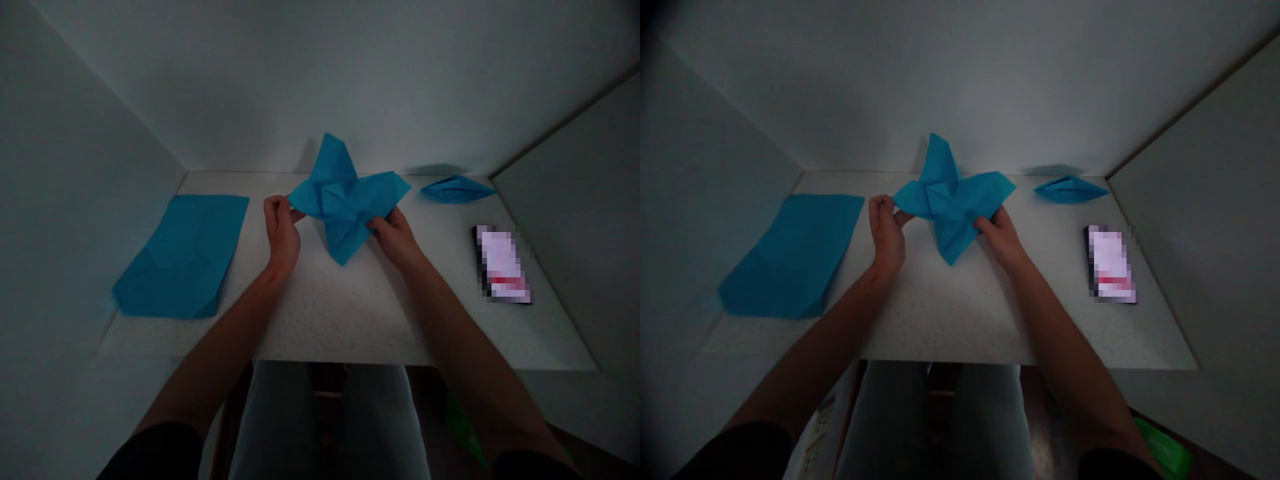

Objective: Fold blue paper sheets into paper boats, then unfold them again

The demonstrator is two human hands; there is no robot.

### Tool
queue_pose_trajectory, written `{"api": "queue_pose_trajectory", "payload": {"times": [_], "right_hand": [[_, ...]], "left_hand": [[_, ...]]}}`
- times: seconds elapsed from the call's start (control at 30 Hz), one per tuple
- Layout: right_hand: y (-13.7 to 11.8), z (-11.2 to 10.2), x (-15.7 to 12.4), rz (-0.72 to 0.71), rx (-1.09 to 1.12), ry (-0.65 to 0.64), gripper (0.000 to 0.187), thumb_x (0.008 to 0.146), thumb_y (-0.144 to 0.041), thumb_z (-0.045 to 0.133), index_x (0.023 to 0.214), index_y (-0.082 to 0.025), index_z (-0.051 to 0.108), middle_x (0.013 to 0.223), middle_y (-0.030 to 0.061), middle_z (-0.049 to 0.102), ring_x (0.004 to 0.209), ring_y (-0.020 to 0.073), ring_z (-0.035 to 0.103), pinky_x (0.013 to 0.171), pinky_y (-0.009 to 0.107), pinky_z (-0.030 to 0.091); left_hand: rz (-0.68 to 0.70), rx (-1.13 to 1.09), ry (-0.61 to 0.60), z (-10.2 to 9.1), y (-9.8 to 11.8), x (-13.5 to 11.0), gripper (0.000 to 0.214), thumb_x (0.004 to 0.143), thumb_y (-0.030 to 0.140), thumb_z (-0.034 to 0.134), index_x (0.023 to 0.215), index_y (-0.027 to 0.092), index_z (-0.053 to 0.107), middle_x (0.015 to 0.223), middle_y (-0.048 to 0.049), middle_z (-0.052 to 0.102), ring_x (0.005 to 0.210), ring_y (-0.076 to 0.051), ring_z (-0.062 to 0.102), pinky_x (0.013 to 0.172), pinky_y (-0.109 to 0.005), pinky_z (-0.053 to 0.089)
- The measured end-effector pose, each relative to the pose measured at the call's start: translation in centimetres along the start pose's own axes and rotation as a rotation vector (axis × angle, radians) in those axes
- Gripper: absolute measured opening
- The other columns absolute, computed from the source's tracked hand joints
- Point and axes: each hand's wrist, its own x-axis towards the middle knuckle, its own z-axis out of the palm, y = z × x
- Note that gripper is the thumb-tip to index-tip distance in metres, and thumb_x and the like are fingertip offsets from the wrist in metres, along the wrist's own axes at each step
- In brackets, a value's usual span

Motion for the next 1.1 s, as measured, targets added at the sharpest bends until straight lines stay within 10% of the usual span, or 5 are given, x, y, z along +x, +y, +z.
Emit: {"api": "queue_pose_trajectory", "payload": {"times": [0.63, 0.8, 1.1], "right_hand": [[-1.4, -2.8, 1.3, -0.149, -0.063, 0.178, 0.038, 0.088, -0.057, 0.080, 0.112, -0.032, 0.064, 0.094, -0.0023, 0.070, 0.082, 0.0211, 0.066, 0.073, 0.034, 0.058], [-1.7, -3.0, 1.2, -0.157, -0.133, 0.132, 0.032, 0.090, -0.056, 0.080, 0.103, -0.031, 0.066, 0.088, -0.0031, 0.067, 0.076, 0.0188, 0.062, 0.069, 0.031, 0.053], [-2.9, -1.8, 0.2, -0.127, -0.102, 0.000, 0.054, 0.082, -0.076, 0.091, 0.102, -0.030, 0.072, 0.093, -0.0006, 0.075, 0.082, 0.0208, 0.068, 0.074, 0.034, 0.061]], "left_hand": [[-0.115, -0.059, 0.232, -0.9, 0.4, 2.4, 0.047, 0.103, 0.070, 0.062, 0.101, 0.025, 0.049, 0.100, -0.0032, 0.071, 0.085, -0.017, 0.074, 0.075, -0.027, 0.058], [-0.182, -0.033, 0.022, -1.2, 1.4, 2.6, 0.055, 0.102, 0.080, 0.052, 0.109, 0.025, 0.057, 0.125, -0.0124, 0.081, 0.097, -0.025, 0.083, 0.091, -0.039, 0.063], [-0.229, 0.268, -0.438, -0.6, 0.1, 1.0, 0.078, 0.083, 0.079, 0.088, 0.129, 0.019, 0.070, 0.136, -0.0217, 0.078, 0.124, -0.034, 0.078, 0.109, -0.049, 0.062]]}}
